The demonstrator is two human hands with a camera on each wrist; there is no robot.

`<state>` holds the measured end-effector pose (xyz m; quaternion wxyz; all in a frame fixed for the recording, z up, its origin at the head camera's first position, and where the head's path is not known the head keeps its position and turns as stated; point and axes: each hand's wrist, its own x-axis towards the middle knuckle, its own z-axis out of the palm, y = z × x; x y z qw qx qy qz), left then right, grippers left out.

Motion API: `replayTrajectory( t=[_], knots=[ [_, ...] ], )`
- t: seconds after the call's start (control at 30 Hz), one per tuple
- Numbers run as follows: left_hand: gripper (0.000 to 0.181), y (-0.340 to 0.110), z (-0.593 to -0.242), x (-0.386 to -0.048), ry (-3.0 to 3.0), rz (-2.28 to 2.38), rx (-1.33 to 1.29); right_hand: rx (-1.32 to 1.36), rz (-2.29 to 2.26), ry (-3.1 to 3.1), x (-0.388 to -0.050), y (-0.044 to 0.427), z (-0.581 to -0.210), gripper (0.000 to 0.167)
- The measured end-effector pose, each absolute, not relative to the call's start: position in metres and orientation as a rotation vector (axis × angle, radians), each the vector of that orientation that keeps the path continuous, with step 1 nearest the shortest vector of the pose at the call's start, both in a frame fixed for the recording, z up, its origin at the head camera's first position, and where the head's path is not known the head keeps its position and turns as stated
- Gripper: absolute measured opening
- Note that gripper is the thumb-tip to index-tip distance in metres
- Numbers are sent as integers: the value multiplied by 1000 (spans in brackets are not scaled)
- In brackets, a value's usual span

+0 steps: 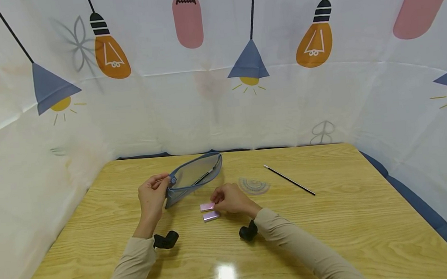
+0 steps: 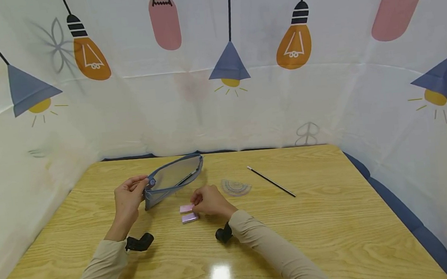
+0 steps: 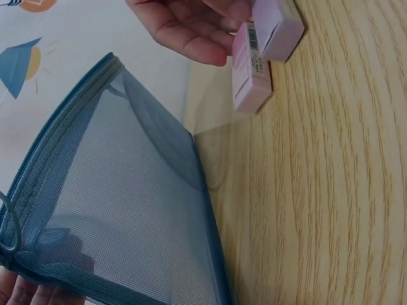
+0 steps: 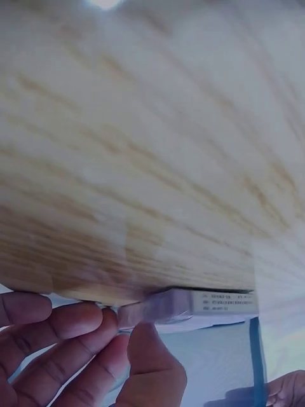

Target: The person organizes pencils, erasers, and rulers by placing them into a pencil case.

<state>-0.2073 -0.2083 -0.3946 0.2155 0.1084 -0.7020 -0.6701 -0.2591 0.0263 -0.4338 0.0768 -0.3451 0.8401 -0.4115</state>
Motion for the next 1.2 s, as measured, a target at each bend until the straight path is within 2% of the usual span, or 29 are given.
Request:
replayTrajectory(
  t=[0.4, 1.2],
  knots=[
    [21, -218, -396, -209, -1922, -1809, 324, -1052, -1228, 2492, -259, 26, -436, 19],
    [19, -225, -397, -209, -2034, -1710, 288, -1027, -1282, 2513, -259, 36, -433, 11]
  ],
)
